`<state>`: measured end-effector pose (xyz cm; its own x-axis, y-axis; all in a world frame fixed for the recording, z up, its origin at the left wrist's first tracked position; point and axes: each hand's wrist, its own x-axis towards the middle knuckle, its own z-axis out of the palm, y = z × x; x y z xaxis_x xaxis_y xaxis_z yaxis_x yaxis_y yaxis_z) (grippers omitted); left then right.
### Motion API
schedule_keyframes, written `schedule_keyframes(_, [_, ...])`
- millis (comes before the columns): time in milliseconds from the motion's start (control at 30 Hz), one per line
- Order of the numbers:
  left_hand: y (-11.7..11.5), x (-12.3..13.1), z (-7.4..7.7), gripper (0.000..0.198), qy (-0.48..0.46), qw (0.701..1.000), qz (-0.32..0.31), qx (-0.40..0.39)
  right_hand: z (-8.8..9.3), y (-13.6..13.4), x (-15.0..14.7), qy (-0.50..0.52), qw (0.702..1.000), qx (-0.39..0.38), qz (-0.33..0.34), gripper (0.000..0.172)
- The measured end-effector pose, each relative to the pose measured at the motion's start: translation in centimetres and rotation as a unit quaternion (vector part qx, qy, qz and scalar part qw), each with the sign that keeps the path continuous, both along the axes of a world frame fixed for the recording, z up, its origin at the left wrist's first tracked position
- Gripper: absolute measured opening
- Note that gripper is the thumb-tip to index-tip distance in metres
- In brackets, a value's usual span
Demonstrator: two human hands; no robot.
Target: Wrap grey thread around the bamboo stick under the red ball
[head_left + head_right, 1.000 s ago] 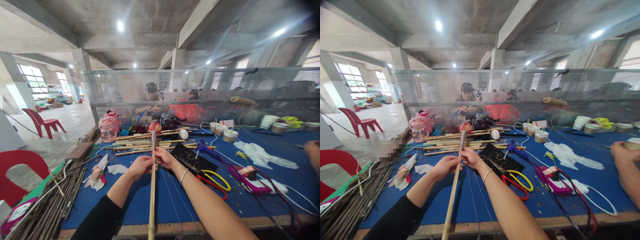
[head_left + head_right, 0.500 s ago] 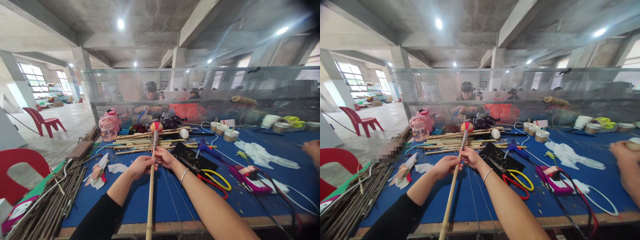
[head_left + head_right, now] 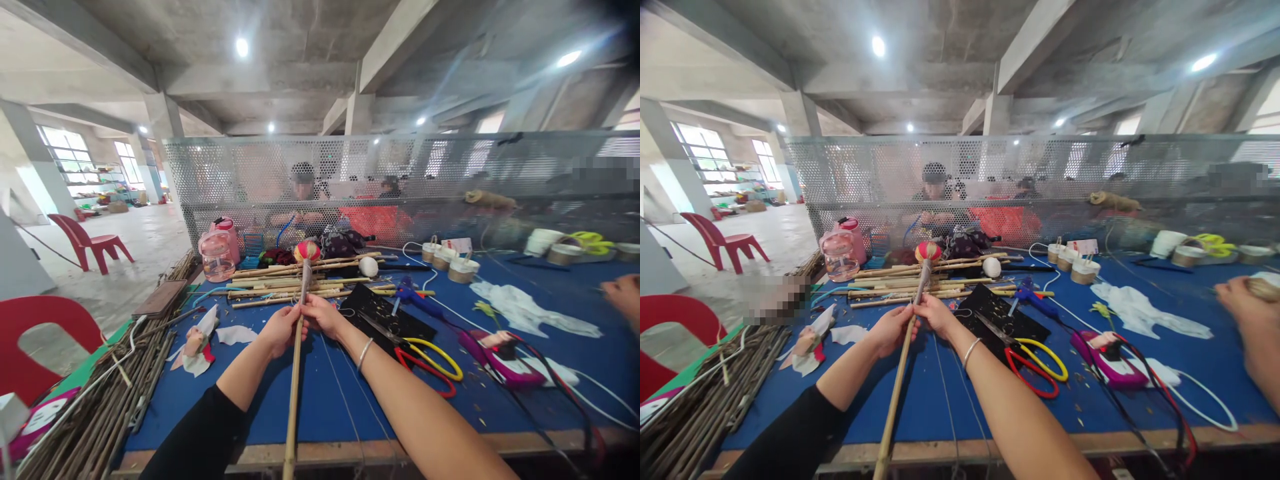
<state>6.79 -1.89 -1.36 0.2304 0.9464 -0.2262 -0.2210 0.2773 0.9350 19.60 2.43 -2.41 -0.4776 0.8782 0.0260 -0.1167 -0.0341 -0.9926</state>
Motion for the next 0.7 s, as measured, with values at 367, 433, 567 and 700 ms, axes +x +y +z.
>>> schedule_keyframes(367, [-0.9, 0.2, 1.6, 0.032, -0.002, 1.0, 0.003, 0.03, 2.1, -0.9, 2.1, -0.097, 0.985, 0.098, -0.101, 0.026])
schedule_keyframes(433, [-0.9, 0.2, 1.5, 0.032, 0.002, 1.0, -0.003, 0.031, 2.6, -0.2, 3.2, -0.114, 0.968, 0.104, -0.195, 0.029])
schedule_keyframes(567, [-1.0, 0.1, 1.5, 0.028, 0.046, 0.997, 0.031, 0.054, 4.1, 2.0, 4.9, -0.168, 0.901, 0.105, -0.385, 0.038])
schedule_keyframes(700, [-1.0, 0.4, 1.1, 0.027, 0.09, 0.991, 0.057, 0.077, 5.4, 3.9, 4.7, -0.184, 0.928, 0.034, -0.324, 0.038])
